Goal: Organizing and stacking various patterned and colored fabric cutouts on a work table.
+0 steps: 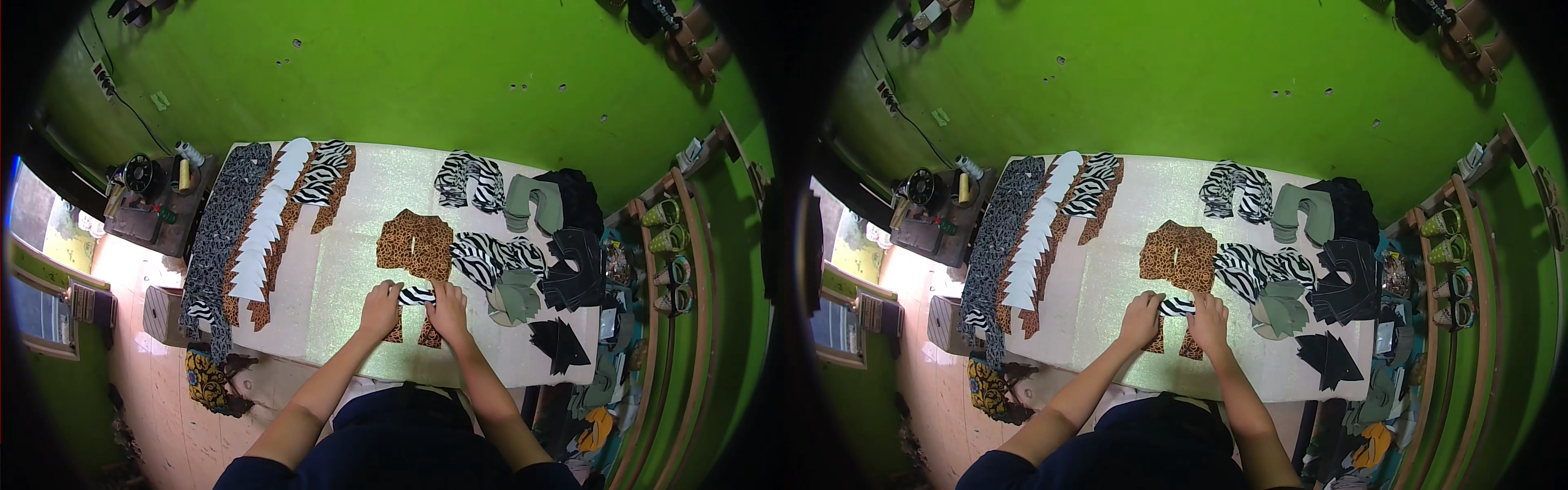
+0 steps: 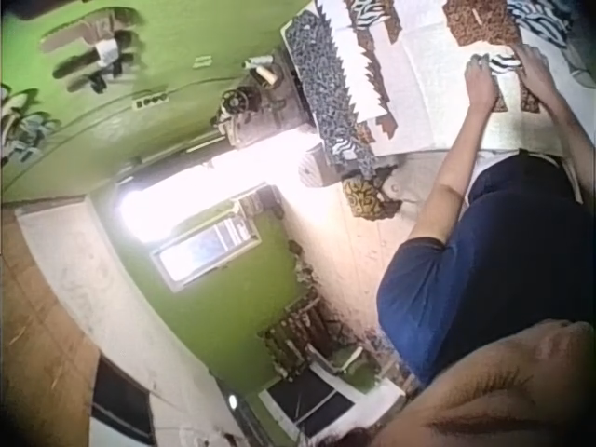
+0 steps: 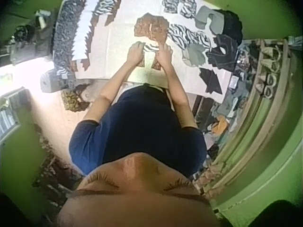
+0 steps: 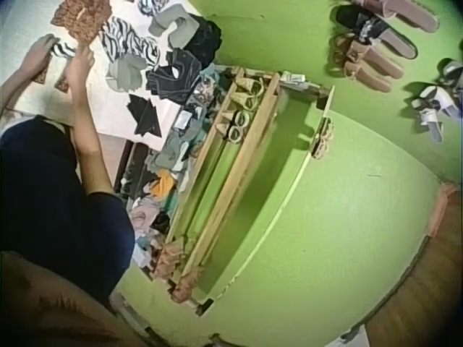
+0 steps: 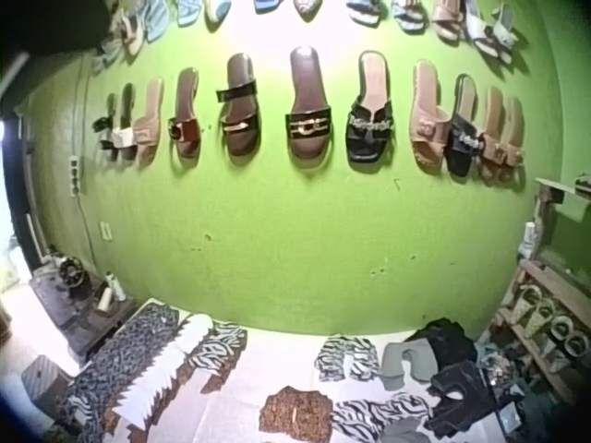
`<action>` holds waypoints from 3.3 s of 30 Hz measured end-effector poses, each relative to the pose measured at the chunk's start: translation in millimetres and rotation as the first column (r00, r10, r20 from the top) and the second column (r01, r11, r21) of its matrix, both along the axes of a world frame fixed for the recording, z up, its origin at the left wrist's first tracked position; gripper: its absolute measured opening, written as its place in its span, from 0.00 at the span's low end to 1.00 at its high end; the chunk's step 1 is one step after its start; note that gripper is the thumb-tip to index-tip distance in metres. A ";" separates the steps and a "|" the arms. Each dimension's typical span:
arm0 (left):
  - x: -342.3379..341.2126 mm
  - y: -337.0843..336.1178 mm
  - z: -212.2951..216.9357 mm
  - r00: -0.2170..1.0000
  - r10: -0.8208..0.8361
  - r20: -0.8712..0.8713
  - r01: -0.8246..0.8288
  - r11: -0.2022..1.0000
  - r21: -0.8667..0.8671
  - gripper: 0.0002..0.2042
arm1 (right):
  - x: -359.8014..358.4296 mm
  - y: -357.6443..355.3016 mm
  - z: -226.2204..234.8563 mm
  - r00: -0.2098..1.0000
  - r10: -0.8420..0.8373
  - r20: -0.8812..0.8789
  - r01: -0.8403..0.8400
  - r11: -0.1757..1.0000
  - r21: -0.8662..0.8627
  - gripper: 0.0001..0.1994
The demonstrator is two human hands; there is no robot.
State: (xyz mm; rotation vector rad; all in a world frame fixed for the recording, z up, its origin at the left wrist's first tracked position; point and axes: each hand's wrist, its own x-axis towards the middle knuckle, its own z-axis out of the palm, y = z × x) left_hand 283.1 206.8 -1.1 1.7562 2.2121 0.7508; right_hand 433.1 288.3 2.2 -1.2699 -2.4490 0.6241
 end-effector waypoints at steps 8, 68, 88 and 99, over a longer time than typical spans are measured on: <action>-12.0 8.6 -10.5 0.998 -0.061 0.026 0.065 0.983 -0.174 0.11 | -5.4 17.8 12.8 0.980 0.100 0.170 -0.050 0.959 -0.281 0.15; -295.7 12.1 -26.9 0.939 -0.070 -0.336 0.051 0.996 -0.066 0.24 | -328.0 -12.2 -30.4 0.986 0.033 0.165 -0.061 0.983 0.171 0.24; -139.3 77.9 13.2 0.936 -0.353 -0.016 0.351 0.934 -0.068 0.22 | -118.9 75.7 -1.8 0.943 -0.331 -0.043 0.324 0.876 0.357 0.18; -79.7 151.2 11.7 0.932 -0.287 -0.221 0.291 0.957 -0.017 0.24 | -84.5 120.0 -3.4 0.995 -0.088 0.038 0.079 0.979 0.185 0.16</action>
